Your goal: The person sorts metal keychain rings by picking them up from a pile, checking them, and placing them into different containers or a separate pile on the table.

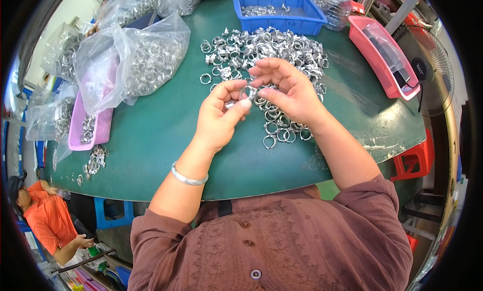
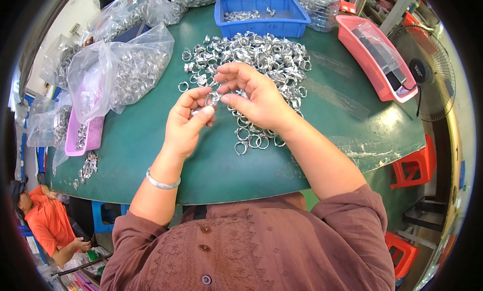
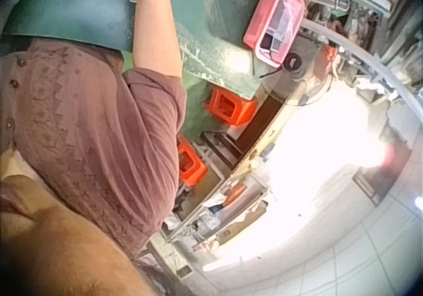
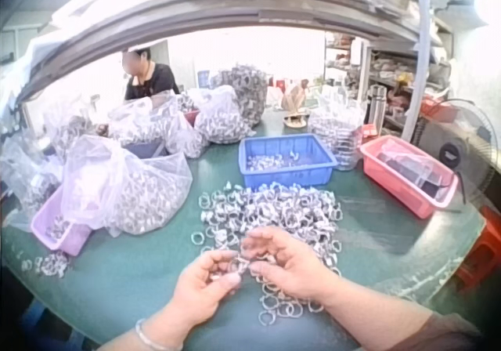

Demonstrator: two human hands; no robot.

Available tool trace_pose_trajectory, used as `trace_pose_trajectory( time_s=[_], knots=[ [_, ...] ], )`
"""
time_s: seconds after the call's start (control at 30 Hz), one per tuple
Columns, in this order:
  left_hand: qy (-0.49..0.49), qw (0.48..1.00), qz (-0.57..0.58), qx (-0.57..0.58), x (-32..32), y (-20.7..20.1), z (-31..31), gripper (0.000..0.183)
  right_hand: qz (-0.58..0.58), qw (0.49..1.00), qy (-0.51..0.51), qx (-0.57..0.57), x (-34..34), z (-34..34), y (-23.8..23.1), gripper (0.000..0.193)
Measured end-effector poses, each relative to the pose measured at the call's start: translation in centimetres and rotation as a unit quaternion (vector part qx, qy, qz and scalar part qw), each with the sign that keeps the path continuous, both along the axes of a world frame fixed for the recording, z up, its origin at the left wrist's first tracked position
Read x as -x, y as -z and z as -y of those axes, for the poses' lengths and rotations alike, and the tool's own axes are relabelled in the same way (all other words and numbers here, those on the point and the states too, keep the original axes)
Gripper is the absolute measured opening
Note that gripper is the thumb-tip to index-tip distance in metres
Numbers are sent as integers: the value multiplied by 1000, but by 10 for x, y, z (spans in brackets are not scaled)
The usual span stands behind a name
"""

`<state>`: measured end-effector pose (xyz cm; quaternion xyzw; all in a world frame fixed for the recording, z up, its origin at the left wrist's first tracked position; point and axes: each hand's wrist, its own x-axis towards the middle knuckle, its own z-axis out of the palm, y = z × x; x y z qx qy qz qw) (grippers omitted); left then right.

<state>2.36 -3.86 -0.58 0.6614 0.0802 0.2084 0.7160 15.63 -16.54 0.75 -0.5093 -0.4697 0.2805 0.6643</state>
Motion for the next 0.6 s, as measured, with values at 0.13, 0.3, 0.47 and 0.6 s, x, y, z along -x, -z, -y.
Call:
trace_pose_trajectory(
  time_s=[0.13, 0.3, 0.47, 0.6],
  knots=[
    [105, 936, 35, 335, 1, 0, -14, 28, 111, 987, 113, -3, -9, 1, 2, 37],
    [181, 844, 61, 502, 1, 0, -18, 29, 400, 894, 191, 61, -16, 2, 9, 22],
    [156, 843, 48, 513, 2, 2, -21, 30, 519, 830, 147, 143, -10, 3, 7, 17],
    [88, 890, 29, 445, 0, 3, -15, 28, 554, 804, 143, 163, -7, 5, 8, 21]
  ],
)
